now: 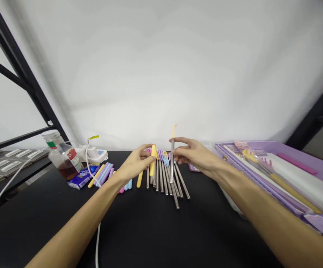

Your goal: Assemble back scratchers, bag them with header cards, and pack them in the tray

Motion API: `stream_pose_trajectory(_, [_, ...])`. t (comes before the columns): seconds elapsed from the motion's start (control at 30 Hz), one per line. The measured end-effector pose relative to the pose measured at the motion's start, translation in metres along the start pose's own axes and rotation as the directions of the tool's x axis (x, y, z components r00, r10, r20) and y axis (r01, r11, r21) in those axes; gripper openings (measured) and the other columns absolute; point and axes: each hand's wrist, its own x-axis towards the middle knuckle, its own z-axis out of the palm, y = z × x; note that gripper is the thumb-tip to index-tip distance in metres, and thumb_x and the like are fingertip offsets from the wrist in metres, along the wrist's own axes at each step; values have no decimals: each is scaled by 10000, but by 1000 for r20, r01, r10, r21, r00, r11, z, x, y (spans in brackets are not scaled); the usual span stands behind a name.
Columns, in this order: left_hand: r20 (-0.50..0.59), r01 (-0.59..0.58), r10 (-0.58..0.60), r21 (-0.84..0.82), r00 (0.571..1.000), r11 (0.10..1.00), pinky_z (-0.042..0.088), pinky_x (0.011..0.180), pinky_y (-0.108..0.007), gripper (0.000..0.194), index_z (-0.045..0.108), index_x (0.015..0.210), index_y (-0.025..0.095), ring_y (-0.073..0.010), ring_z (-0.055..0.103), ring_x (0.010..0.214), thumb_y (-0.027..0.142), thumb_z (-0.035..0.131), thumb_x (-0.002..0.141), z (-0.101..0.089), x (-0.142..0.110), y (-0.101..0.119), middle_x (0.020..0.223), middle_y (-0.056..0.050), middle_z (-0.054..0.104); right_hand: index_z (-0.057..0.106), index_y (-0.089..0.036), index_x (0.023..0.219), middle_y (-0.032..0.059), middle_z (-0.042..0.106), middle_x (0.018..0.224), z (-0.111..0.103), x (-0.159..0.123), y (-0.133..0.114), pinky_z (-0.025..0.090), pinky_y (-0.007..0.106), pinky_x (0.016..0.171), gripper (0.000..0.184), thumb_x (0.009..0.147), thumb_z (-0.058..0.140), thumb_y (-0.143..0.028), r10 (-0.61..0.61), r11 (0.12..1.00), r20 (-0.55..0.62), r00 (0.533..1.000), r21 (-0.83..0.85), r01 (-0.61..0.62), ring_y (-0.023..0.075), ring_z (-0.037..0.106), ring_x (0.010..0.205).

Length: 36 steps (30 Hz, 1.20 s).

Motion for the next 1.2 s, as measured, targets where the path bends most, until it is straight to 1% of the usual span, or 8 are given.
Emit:
stream_pose_trajectory(0.13, [85, -38, 43, -63, 995, 997, 532, 682, -276, 553, 441, 1406, 169, -167, 668, 792, 386, 577, 915, 17, -5, 1, 927, -43, 626, 641, -166, 991, 22, 680, 722, -22, -14, 10, 509, 180, 578, 219, 782, 704, -155, -54, 966, -24, 998, 252, 59, 102, 626, 620])
stream_pose_trajectory(0.27, [106, -178, 165, 122, 980, 977, 495, 578, -266, 457, 409, 1421, 249, -149, 659, 690, 375, 452, 984, 30, -10, -5, 1026, -52, 616, 633, -183, 841, 55, 728, 859, -37, -16, 17, 568, 231, 700, 95, 789, 713, -189, -33, 872, -54, 998, 486, 55, 154, 694, 733])
stream_pose_trajectory(0.3, [99, -225, 209, 199, 973, 954, 506, 618, -280, 433, 416, 1419, 258, -152, 657, 717, 353, 425, 997, 33, -12, -6, 1043, -55, 624, 635, -182, 806, 65, 729, 863, -39, -16, 18, 577, 247, 727, 77, 812, 697, -228, -16, 847, -52, 999, 529, 41, 167, 700, 751])
stream_pose_trajectory(0.4, [98, -377, 367, 364, 925, 852, 492, 932, -359, 385, 461, 1394, 250, -197, 631, 1031, 304, 381, 1022, 39, -16, -6, 1215, -87, 615, 615, -177, 670, 89, 717, 831, -44, -18, 16, 585, 262, 698, 324, 900, 592, -403, 16, 794, -40, 999, 608, 11, 186, 697, 731])
stream_pose_trajectory(0.5, [129, -441, 429, 418, 894, 794, 429, 1024, -362, 359, 515, 1356, 246, -207, 561, 1164, 330, 381, 1034, 41, -19, -4, 1272, -82, 596, 614, -170, 615, 82, 695, 757, -48, -18, 16, 566, 231, 599, 432, 947, 513, -427, 40, 805, -65, 997, 594, 6, 160, 667, 640])
stream_pose_trajectory(0.73, [92, -436, 452, 486, 887, 758, 450, 821, -280, 314, 640, 1176, 233, -155, 589, 887, 392, 411, 1033, 38, -16, -9, 999, -31, 633, 628, -159, 592, 59, 663, 671, -55, -15, 20, 514, 200, 529, 433, 951, 538, -385, -97, 865, -228, 969, 463, 196, 123, 618, 544])
stream_pose_trajectory(0.9, [75, -475, 503, 472, 861, 742, 440, 768, -254, 294, 672, 1096, 194, -134, 572, 797, 370, 449, 1024, 36, -13, -13, 897, -27, 627, 643, -159, 633, 53, 673, 703, -52, -13, 28, 523, 203, 555, 382, 869, 662, -459, -141, 867, -219, 965, 444, 227, 127, 633, 579])
stream_pose_trajectory(1.2, [9, -414, 465, 471, 885, 779, 474, 807, -289, 311, 681, 1141, 206, -171, 630, 868, 373, 450, 1017, 34, -10, -17, 1002, -54, 704, 664, -154, 685, 49, 689, 730, -44, -11, 38, 537, 230, 588, 416, 824, 700, -545, -186, 881, -191, 964, 402, 250, 127, 642, 589])
